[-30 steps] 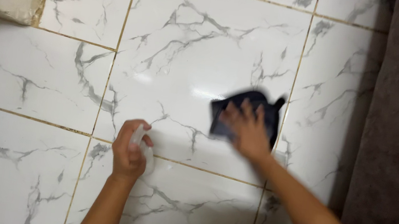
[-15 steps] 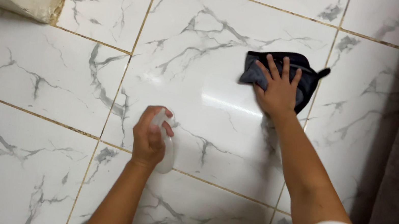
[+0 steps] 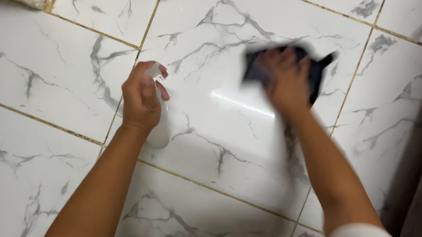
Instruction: The person cleans a tiled floor by spraying a liquid cleaner from a bottle and wiping the surface with a dark cloth. They systematically move across the floor, spraying and wiping sections of the white marble-patterned tiles.
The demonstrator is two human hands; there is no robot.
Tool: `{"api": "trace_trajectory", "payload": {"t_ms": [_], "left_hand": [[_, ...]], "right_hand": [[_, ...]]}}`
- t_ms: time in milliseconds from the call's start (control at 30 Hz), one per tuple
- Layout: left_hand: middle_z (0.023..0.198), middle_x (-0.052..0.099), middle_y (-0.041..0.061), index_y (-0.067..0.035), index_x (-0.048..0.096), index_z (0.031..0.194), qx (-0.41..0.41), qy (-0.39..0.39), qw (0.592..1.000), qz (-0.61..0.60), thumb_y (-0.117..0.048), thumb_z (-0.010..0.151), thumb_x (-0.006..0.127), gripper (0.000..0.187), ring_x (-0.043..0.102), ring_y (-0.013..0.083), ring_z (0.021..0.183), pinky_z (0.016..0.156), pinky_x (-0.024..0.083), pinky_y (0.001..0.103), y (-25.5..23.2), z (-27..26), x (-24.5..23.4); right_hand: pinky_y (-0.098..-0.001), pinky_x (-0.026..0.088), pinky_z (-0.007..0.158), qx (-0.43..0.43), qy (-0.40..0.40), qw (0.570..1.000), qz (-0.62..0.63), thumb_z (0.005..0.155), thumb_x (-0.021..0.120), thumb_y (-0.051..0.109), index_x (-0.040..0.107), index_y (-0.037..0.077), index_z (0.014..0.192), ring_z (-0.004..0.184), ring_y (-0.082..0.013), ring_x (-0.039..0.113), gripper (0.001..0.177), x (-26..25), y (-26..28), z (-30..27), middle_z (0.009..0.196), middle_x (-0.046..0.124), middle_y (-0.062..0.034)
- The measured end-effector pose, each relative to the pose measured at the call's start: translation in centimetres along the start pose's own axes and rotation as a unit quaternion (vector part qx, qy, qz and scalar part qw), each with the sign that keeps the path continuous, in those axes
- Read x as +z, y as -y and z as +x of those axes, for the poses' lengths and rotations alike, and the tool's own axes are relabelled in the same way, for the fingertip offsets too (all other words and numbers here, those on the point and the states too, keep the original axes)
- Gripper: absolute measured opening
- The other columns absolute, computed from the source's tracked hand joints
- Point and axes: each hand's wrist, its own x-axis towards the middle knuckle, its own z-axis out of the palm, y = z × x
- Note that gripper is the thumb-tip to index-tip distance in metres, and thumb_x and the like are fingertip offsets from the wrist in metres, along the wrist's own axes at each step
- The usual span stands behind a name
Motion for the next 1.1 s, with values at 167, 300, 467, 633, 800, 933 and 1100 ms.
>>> {"api": "trace_trajectory", "payload": {"t_ms": [167, 300, 467, 633, 800, 933, 1100], "left_hand": [[0.103, 0.066, 0.011, 0.003, 0.06, 0.115, 0.0, 0.002, 1.0, 0.03, -0.065, 0.109, 0.029, 0.075, 0.064, 0.0139, 0.063, 0.061, 0.05, 0.029, -0.7, 0.6, -0.1], [0.104, 0.066, 0.011, 0.002, 0.06, 0.114, -0.001, -0.009, 1.0, 0.013, -0.066, 0.108, 0.029, 0.075, 0.065, 0.0145, 0.063, 0.062, 0.05, 0.029, -0.7, 0.6, -0.5], [0.102, 0.066, 0.01, 0.001, 0.061, 0.11, -0.02, -0.03, 0.999, -0.018, -0.069, 0.106, 0.029, 0.077, 0.065, 0.0145, 0.063, 0.061, 0.05, 0.029, 0.0, 0.5, -2.1], [0.105, 0.064, 0.012, 0.004, 0.059, 0.117, -0.018, -0.017, 1.0, -0.014, -0.071, 0.105, 0.033, 0.081, 0.061, 0.0164, 0.066, 0.06, 0.05, 0.03, 0.5, -0.1, -4.4], [0.102, 0.065, 0.009, 0.002, 0.061, 0.112, -0.064, -0.014, 0.997, 0.032, -0.073, 0.104, 0.028, 0.082, 0.062, 0.015, 0.064, 0.061, 0.049, 0.03, -0.5, -0.7, -6.6], [0.103, 0.064, 0.01, 0.003, 0.06, 0.113, -0.074, -0.027, 0.996, 0.041, -0.072, 0.104, 0.028, 0.082, 0.062, 0.0152, 0.065, 0.061, 0.05, 0.03, -0.1, -1.4, -9.2], [0.103, 0.065, 0.01, 0.004, 0.059, 0.116, -0.066, -0.045, 0.996, 0.036, -0.071, 0.104, 0.031, 0.081, 0.061, 0.0151, 0.064, 0.061, 0.05, 0.029, 1.1, -2.6, -11.6]], "right_hand": [[-0.0749, 0.006, 0.116, 0.094, -0.03, 0.993, 0.062, 0.093, 0.067, 0.037, 0.043, 0.028, 0.157, 0.151, -0.0441, 0.014, 0.068, 0.4, 0.8, 4.1, 0.167, 0.027, -0.0053], [-0.0756, 0.019, 0.117, -0.069, 0.029, 0.995, -0.059, 0.09, 0.071, 0.03, 0.044, 0.028, 0.159, 0.155, -0.0473, 0.019, 0.074, 1.4, 8.6, -0.7, 0.17, 0.027, -0.0081], [-0.0779, 0.021, 0.112, -0.272, 0.159, 0.948, 0.037, 0.07, 0.074, 0.031, 0.048, 0.033, 0.148, 0.15, -0.0427, 0.021, 0.082, -0.5, 14.4, -7.2, 0.163, 0.03, -0.0035], [-0.0723, 0.02, 0.115, -0.141, 0.003, 0.99, -0.017, 0.09, 0.071, 0.032, 0.049, 0.032, 0.155, 0.156, -0.0385, 0.021, 0.069, 1.8, 7.6, 1.9, 0.169, 0.032, -0.0003], [-0.0777, 0.013, 0.113, -0.012, -0.055, 0.994, 0.091, 0.092, 0.066, 0.032, 0.051, 0.023, 0.152, 0.149, -0.0484, 0.021, 0.063, 1.7, 7.0, 7.3, 0.165, 0.031, -0.0082], [-0.0777, 0.018, 0.114, -0.13, -0.046, 0.99, -0.041, 0.089, 0.065, 0.027, 0.053, 0.022, 0.153, 0.152, -0.05, 0.024, 0.065, 2.5, 14.0, 1.2, 0.166, 0.034, -0.0097], [-0.0794, 0.02, 0.107, -0.306, 0.139, 0.936, 0.103, 0.068, 0.068, 0.044, 0.054, 0.037, 0.146, 0.15, -0.0485, 0.018, 0.079, 1.1, 25.7, -6.4, 0.163, 0.033, -0.0061]]}}
